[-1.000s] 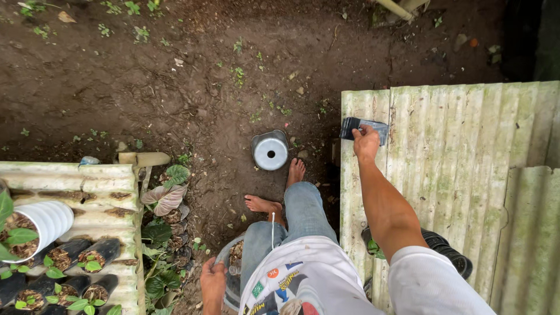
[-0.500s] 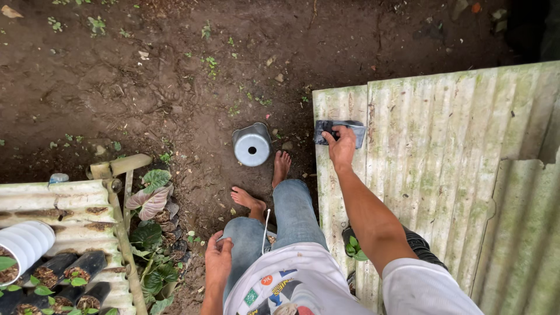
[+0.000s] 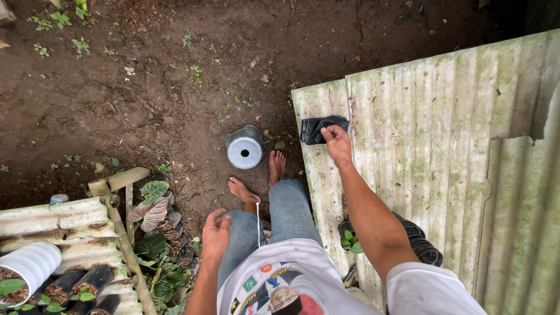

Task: The person walks through a nursery area, picks up a small potted plant, and carries it to a workbench. They place the plant on the bench, then pick up and manipulate a black plastic nursery bag, folding and unfolding it.

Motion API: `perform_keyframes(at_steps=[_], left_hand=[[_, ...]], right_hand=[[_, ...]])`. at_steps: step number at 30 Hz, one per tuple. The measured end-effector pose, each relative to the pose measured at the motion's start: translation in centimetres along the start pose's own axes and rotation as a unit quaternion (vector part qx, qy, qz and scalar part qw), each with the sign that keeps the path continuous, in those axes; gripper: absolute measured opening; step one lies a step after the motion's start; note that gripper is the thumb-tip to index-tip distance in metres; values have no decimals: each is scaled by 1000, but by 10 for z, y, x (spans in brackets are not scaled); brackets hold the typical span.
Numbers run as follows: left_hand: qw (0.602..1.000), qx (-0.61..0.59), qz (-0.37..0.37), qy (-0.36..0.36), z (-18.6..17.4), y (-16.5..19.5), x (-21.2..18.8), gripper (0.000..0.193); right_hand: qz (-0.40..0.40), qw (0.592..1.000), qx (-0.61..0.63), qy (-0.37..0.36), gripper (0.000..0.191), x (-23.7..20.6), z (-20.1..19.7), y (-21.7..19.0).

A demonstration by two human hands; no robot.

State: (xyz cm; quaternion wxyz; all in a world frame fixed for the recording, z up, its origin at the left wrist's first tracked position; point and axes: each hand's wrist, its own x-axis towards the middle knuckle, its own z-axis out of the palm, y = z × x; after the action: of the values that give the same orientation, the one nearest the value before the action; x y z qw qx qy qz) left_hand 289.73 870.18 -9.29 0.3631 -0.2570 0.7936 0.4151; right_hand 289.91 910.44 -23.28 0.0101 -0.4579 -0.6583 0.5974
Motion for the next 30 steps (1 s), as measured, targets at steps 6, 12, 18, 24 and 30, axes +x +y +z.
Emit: perform_keyframes(at_steps=[6, 12, 18, 24, 30], left_hand=[[991, -6, 81, -101, 60, 47, 26, 54], [973, -60, 62, -214, 144, 124, 25, 94], [976, -84, 62, -190, 149, 137, -8, 73], [950, -154, 229, -145, 115, 135, -36, 43], [925, -265, 120, -244, 88, 153, -64, 46]], right_hand=[[-20, 999, 28, 4, 16, -31, -27, -2], [-12, 998, 39, -55, 17, -69, -32, -20], [-75, 991, 12, -109, 16, -132, -22, -70], [-148, 983, 24, -109, 12, -178, -21, -126], [-178, 978, 83, -74, 9, -206, -21, -153]])
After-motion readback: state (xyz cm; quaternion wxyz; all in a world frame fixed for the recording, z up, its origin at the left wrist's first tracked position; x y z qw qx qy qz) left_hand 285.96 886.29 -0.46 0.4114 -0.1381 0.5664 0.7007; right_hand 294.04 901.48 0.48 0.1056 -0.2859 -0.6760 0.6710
